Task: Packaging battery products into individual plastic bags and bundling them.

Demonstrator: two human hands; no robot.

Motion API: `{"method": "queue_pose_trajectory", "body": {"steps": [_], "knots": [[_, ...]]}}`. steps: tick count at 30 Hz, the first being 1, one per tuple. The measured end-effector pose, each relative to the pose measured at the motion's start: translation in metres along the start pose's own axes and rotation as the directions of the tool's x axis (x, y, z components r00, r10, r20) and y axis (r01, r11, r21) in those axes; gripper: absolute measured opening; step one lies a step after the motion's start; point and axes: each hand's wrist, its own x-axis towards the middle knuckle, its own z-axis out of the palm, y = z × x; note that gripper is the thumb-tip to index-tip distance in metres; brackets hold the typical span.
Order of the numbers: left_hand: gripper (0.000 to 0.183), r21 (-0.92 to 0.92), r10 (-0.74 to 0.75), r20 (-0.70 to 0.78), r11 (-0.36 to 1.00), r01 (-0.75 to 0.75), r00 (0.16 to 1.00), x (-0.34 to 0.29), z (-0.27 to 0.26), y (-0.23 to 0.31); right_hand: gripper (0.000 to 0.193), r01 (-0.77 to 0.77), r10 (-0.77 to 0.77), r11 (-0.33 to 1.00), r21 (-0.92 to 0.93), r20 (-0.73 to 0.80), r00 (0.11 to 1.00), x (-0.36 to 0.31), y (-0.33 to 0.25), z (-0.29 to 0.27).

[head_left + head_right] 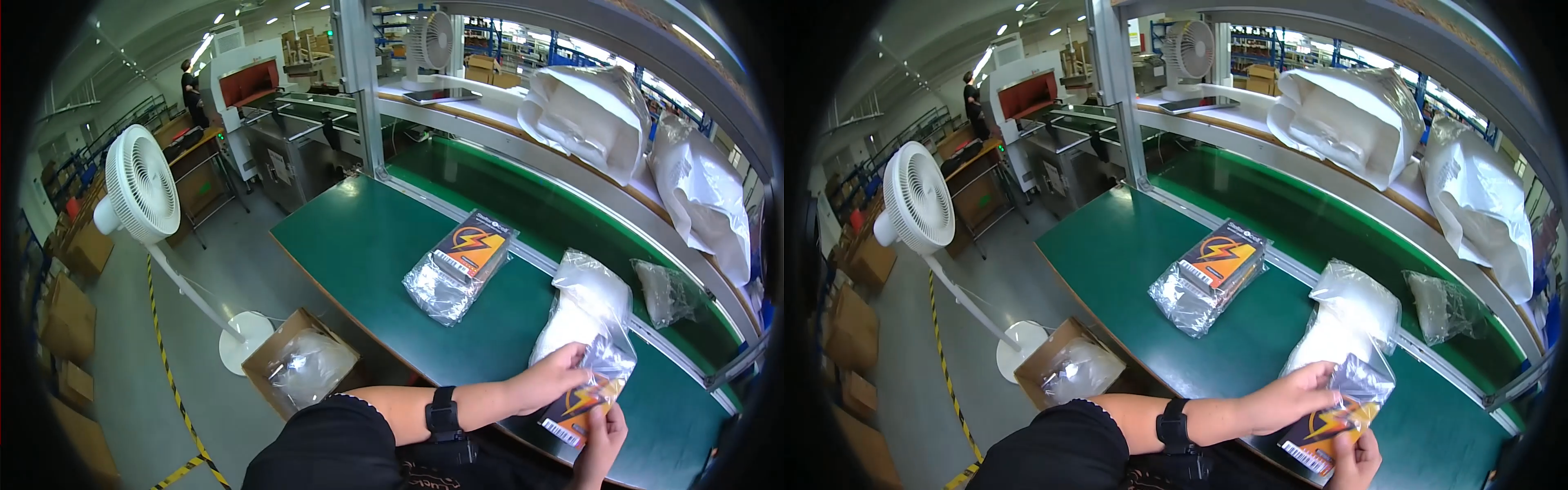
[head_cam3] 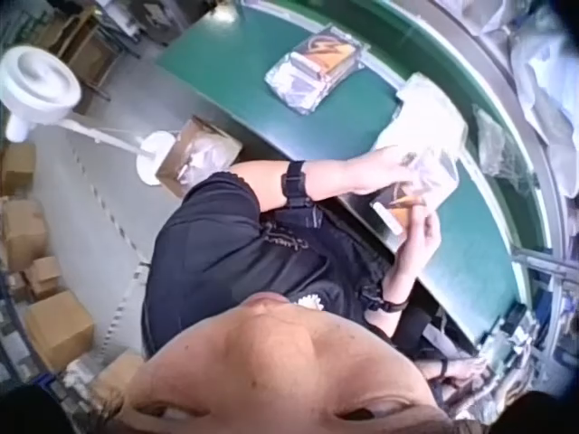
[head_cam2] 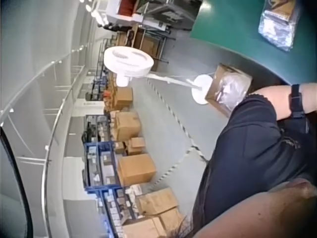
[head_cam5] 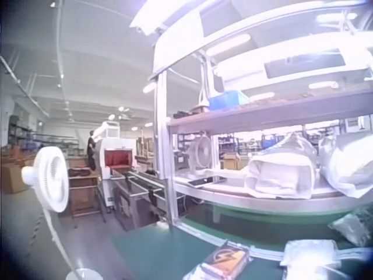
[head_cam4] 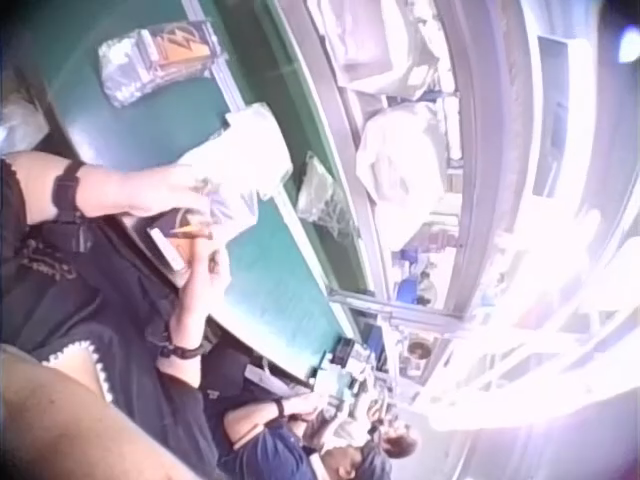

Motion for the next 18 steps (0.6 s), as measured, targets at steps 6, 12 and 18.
{"method": "queue_pose_trajectory", "body": {"steps": [6,12,18], "knots": [[0.034,-0.023,-0.202,0.086,0.979,0.205,0.976,-0.014,0.008,0.015,0.067,0.245,-0.232,0.95,-0.191,0.088,0.969,-0.006,-0.032,0.003],[0.045,0.183,-0.518,0.371,0.854,0.486,0.771,-0.025,0.019,0.005,0.024,0.543,-0.693,0.721,-0.43,-0.423,0.584,-0.015,-0.033,-0.017],[0.058,-0.009,-0.49,0.13,0.869,0.495,0.862,-0.036,0.022,0.012,0.028,0.607,-0.358,0.734,-0.304,0.587,0.726,-0.026,-0.057,0.027]]}}
